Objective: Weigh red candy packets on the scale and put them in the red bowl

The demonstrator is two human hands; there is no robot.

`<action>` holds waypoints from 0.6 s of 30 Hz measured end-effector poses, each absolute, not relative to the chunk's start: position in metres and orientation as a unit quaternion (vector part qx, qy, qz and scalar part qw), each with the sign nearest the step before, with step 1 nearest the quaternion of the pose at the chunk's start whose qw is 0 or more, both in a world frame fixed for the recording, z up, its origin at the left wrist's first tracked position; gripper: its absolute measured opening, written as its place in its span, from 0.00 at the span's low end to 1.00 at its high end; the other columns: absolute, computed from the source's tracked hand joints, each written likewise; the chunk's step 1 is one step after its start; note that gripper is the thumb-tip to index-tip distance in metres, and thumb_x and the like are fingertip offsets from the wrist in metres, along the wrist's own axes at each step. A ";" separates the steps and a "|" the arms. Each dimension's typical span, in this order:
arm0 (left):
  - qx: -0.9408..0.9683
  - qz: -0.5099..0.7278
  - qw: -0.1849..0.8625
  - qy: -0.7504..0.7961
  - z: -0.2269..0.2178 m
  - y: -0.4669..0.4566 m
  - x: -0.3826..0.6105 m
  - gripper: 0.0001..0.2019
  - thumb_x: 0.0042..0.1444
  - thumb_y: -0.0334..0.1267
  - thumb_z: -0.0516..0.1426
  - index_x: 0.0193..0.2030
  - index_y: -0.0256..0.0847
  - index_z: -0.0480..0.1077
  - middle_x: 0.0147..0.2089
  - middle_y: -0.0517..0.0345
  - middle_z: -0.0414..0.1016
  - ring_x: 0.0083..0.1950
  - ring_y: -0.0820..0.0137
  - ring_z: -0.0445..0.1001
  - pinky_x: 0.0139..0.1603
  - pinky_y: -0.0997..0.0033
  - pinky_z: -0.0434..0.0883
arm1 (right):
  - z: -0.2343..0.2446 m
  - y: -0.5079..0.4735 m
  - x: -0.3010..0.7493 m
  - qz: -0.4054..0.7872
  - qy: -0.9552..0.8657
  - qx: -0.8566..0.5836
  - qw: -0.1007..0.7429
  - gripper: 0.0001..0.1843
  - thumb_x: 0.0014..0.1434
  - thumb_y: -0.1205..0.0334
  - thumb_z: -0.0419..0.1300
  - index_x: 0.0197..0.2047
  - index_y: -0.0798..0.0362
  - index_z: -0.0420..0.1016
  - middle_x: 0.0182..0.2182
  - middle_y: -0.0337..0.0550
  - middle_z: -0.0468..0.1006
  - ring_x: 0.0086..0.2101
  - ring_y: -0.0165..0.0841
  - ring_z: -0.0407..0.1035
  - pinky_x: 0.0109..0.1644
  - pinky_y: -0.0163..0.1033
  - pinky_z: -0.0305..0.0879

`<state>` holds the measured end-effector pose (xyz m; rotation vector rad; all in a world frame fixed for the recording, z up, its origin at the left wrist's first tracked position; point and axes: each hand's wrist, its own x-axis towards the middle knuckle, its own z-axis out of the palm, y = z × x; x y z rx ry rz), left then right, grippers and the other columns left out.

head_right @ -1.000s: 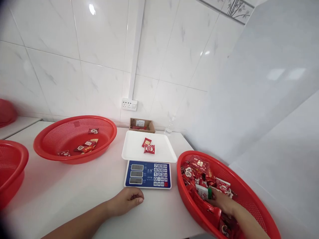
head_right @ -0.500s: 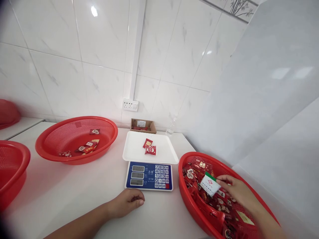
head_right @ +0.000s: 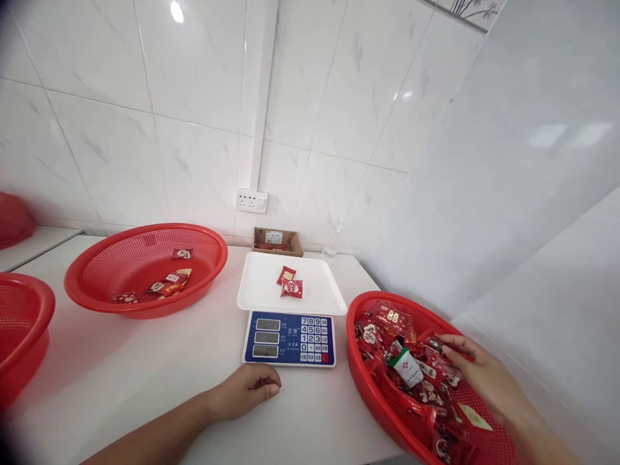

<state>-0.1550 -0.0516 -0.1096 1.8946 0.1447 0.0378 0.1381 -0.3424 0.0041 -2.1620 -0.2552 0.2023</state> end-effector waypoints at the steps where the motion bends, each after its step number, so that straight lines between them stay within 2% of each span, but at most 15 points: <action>1: 0.811 0.017 0.582 0.061 -0.110 -0.051 -0.155 0.14 0.55 0.47 0.52 0.36 0.38 0.71 0.31 0.59 0.68 0.32 0.73 0.63 0.33 0.76 0.63 | 0.003 -0.343 0.137 0.108 -0.095 -0.868 0.476 0.20 0.35 0.55 0.59 0.36 0.47 0.68 0.39 0.48 0.75 0.35 0.40 0.72 0.37 0.38 0.70; 4: 0.810 0.021 0.583 0.062 -0.111 -0.051 -0.155 0.14 0.55 0.47 0.52 0.36 0.38 0.71 0.31 0.59 0.69 0.32 0.73 0.64 0.33 0.75 0.63 | 0.003 -0.344 0.131 0.149 -0.072 -0.856 0.490 0.24 0.33 0.56 0.60 0.38 0.46 0.66 0.40 0.47 0.74 0.36 0.40 0.71 0.36 0.37 0.69; 9: 0.810 0.019 0.582 0.064 -0.111 -0.051 -0.155 0.14 0.55 0.46 0.52 0.36 0.38 0.71 0.31 0.59 0.69 0.32 0.73 0.64 0.33 0.76 0.63 | 0.007 -0.343 0.123 0.147 -0.058 -0.858 0.490 0.26 0.33 0.55 0.60 0.40 0.45 0.64 0.46 0.49 0.71 0.35 0.39 0.72 0.36 0.37 0.70; 14: 0.802 0.020 0.594 0.063 -0.110 -0.052 -0.155 0.12 0.55 0.44 0.52 0.36 0.37 0.71 0.31 0.59 0.69 0.31 0.74 0.64 0.33 0.76 0.63 | 0.005 -0.341 0.119 0.150 -0.070 -0.865 0.474 0.23 0.38 0.55 0.57 0.41 0.45 0.63 0.41 0.49 0.74 0.36 0.40 0.71 0.37 0.37 0.69; 18: 0.800 0.019 0.597 0.066 -0.109 -0.052 -0.156 0.11 0.55 0.43 0.53 0.36 0.37 0.71 0.30 0.60 0.68 0.31 0.74 0.64 0.32 0.76 0.63 | -0.003 -0.343 0.123 0.145 -0.076 -0.853 0.495 0.24 0.38 0.57 0.58 0.42 0.46 0.64 0.44 0.49 0.72 0.35 0.38 0.71 0.35 0.35 0.69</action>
